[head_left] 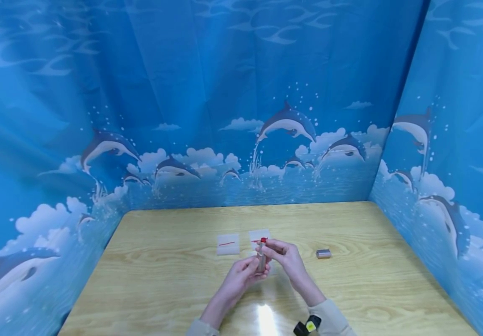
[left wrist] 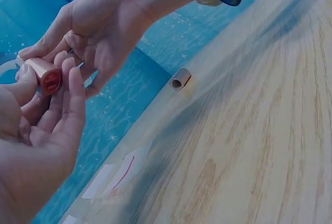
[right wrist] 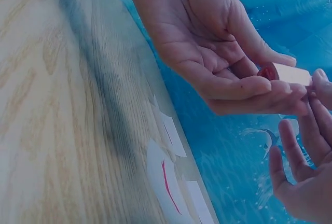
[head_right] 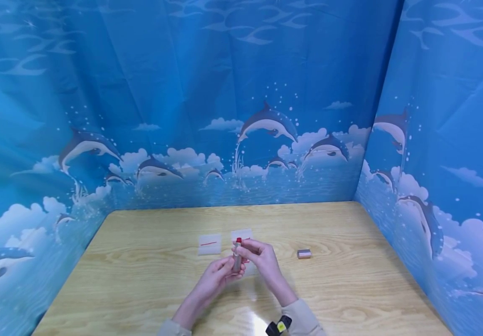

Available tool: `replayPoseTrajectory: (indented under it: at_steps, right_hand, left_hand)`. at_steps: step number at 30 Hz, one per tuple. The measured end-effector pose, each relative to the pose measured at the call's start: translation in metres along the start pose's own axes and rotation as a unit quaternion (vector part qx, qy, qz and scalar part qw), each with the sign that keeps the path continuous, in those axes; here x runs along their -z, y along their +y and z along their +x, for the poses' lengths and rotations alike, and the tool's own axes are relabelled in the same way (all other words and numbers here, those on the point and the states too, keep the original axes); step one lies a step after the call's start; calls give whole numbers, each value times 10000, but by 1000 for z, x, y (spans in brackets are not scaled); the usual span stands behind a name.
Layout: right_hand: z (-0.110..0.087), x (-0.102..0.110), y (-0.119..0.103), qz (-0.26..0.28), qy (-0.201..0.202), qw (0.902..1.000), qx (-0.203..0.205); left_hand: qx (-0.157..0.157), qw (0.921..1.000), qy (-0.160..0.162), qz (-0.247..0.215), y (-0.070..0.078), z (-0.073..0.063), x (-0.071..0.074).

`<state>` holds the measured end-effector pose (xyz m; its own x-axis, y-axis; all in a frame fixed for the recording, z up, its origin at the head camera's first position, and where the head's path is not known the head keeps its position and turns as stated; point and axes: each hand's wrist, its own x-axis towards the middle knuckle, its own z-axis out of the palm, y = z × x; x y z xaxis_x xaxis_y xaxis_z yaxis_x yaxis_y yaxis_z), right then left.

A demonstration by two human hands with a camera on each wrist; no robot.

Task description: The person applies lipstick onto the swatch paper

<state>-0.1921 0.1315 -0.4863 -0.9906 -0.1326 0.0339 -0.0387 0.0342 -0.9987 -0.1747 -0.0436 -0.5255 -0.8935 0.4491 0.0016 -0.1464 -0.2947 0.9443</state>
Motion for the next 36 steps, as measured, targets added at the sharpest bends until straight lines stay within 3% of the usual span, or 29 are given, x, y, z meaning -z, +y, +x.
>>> replayPoseTrajectory:
  at_steps: [4,11,14,20,30,33,36]
  right_hand:
    - [1,-1,0,-74,246,9997,-55]
    - [2,-2,1,-561,468,9973,95]
    - [2,-3,0,-709,466,9962,203]
    - [1,-5,0,-886,494,9946,203]
    - [0,-4,-1,-493,260,9982,202]
    - [1,-4,-1,-597,405,9971,257]
    - [2,-4,0,-836,518,9945,347]
  left_hand:
    - [-11,9999,150,72,1,0,-2]
    - [-171,9938,1020,412,0,3,-9]
    - [-179,9913,1198,512,0,4,-11]
    - [-154,9914,1190,523,-1,4,-11]
    - [-35,9985,465,271,2,-2,-9]
    - [-66,9977,626,242,3,-1,-12]
    - [-199,9940,1028,325,3,2,-16]
